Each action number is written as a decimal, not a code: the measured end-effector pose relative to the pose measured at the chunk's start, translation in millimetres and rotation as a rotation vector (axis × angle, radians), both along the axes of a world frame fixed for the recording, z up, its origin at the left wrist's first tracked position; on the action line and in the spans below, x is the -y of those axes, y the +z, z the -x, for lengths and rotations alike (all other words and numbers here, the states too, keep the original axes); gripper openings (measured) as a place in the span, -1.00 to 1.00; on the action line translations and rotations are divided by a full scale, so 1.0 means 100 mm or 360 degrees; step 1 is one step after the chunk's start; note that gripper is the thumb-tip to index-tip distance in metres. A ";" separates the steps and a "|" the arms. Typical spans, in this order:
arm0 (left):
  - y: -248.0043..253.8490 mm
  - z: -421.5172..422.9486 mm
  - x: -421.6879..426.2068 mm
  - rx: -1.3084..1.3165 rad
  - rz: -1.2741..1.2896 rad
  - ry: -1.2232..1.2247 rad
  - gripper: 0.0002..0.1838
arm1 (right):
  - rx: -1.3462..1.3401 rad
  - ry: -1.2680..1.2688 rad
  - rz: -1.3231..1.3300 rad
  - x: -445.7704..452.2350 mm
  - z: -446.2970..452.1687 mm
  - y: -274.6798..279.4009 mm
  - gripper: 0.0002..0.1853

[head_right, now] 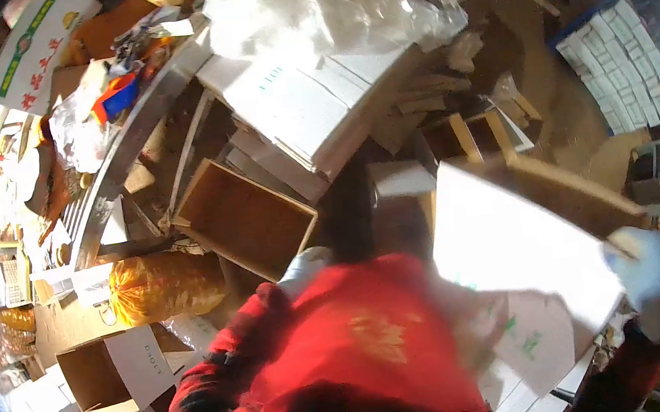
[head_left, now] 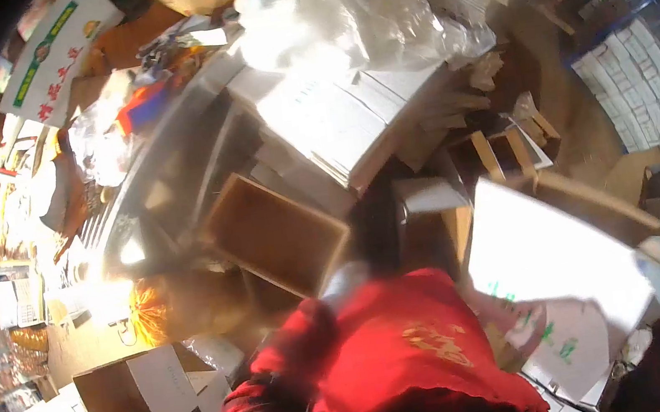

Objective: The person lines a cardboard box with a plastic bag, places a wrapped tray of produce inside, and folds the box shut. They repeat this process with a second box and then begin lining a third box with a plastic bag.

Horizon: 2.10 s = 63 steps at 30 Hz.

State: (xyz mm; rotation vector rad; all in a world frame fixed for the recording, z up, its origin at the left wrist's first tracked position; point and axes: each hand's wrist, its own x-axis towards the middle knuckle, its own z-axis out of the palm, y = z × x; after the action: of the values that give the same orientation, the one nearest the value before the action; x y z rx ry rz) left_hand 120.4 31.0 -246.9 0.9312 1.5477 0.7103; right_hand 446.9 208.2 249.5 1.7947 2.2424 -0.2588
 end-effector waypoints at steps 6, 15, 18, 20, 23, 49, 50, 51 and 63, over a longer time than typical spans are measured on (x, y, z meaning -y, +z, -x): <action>1.30 0.21 -0.52 0.0262 -0.0572 0.0423 -0.63 | -0.0590 0.0594 -0.0971 0.45 0.53 0.50 -0.88; 2.94 1.26 0.45 0.0821 -0.1354 0.1233 -0.07 | -0.0714 0.2327 -0.1066 0.67 2.41 -0.64 -0.72; 2.95 1.06 0.68 0.1057 -0.1255 0.1427 -0.16 | -0.1190 0.2669 -0.0608 0.94 2.86 -1.57 -0.75; 2.52 1.08 0.65 0.0587 -0.0991 0.1686 -0.20 | -0.1235 0.2668 -0.0597 1.15 3.08 -2.03 -0.79; 1.89 1.17 0.62 0.0186 -0.0424 0.1986 -0.19 | -0.0746 0.2572 -0.0360 1.33 3.14 -2.90 -0.92; 1.67 1.37 0.07 -0.1955 0.0281 0.1704 -0.29 | -0.0930 -0.0012 -0.0818 -3.71 2.98 -3.90 -0.56; 1.76 1.37 -0.04 -0.1951 0.0189 0.1702 -0.34 | -0.0799 -0.0087 -0.0939 -3.82 3.09 -4.17 -0.50; 1.78 1.41 -0.15 -0.1894 0.0135 0.1768 -0.41 | -0.1113 -0.0241 -0.0387 -3.90 3.18 -4.19 -0.55; 2.37 1.16 -2.74 0.0359 -0.0659 0.1289 -0.47 | -0.1850 0.1206 0.0096 -2.30 3.59 -3.12 -0.91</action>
State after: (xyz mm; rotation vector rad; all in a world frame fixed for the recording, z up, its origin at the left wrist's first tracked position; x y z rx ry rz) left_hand 4.8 304.6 -9.9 0.4505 1.5839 1.6972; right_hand 87.8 438.7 -62.8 0.5869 3.3385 -1.4335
